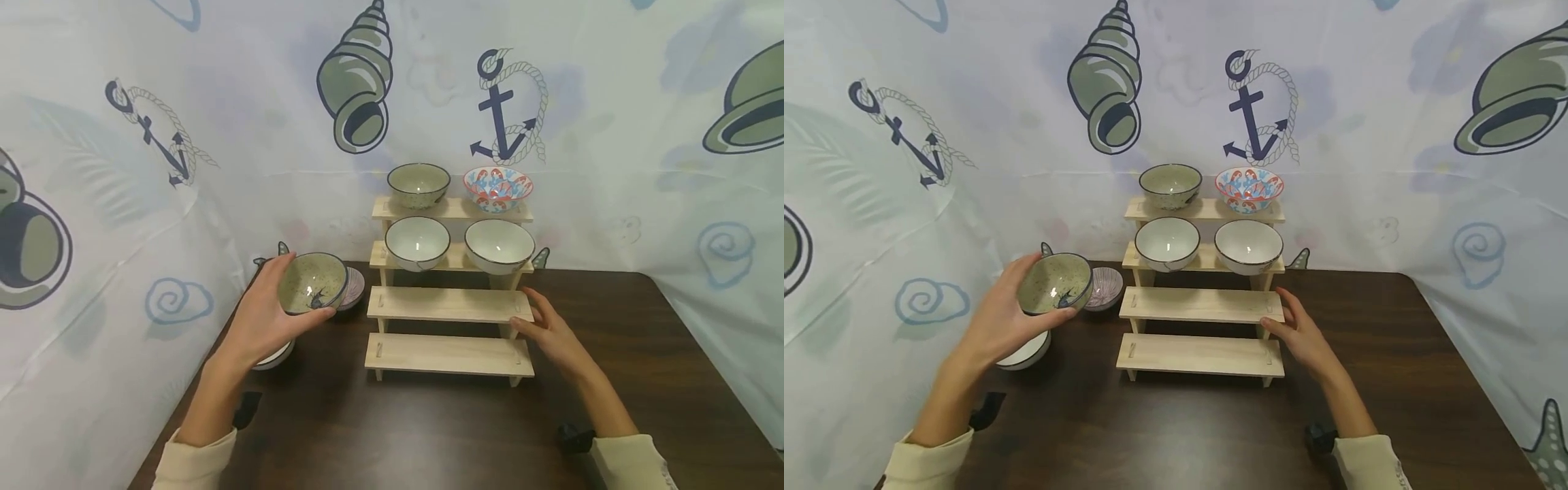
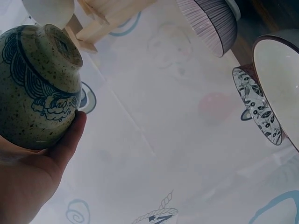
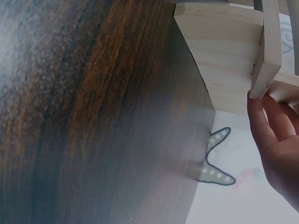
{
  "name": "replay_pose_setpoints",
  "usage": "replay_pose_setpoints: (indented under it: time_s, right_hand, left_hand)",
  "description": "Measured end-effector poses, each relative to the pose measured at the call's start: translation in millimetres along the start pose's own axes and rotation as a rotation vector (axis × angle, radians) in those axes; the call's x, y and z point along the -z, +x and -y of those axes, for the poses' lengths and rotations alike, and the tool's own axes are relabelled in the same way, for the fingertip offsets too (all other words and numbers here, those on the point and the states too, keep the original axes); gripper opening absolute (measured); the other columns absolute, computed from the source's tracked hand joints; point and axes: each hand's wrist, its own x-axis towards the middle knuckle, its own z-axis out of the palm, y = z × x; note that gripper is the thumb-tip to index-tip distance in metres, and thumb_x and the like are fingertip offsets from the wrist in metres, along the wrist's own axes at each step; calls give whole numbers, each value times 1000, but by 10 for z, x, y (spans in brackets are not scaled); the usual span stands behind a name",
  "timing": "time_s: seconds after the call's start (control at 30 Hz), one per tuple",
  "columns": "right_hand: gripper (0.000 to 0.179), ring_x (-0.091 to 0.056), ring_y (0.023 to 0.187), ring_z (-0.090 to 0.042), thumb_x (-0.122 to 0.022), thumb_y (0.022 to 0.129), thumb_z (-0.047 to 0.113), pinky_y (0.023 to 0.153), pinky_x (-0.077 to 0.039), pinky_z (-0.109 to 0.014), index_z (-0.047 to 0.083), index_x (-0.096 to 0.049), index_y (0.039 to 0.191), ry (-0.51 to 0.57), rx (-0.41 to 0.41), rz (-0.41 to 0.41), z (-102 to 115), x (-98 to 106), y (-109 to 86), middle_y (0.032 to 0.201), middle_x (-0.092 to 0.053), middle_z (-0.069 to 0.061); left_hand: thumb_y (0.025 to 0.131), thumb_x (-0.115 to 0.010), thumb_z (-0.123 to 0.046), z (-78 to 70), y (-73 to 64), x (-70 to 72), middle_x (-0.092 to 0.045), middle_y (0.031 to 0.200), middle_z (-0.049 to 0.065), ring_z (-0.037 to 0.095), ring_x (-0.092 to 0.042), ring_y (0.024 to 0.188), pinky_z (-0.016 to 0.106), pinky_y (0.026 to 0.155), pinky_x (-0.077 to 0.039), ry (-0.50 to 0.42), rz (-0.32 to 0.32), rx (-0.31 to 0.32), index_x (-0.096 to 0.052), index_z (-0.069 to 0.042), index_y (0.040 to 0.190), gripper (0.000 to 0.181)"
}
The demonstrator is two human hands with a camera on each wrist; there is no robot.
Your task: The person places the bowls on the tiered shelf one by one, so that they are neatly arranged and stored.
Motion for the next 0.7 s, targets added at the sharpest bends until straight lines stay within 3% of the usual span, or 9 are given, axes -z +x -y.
replay_pose_setpoints:
  time_s: [0.4,0.7]
  right_hand:
    - [88,-54,132,-46,-61,105,36,111,-41,-63,19,-2,167,5,4,0,-42,52,36,162,-37,-27]
    - [87,-54,133,-43,-61,105,35,110,-43,-59,19,-3,167,6,10,-7,-47,34,31,161,-38,-27]
  left_hand:
    - [78,-85,-57,-9,4,-7,-36,164,18,46,-40,146,71,110,-36,-7,15,19,-30,-12,163,111]
    - [77,-86,-56,-40,12,-2,-38,163,15,42,-43,144,68,110,-38,-18,17,-19,-34,-12,161,108]
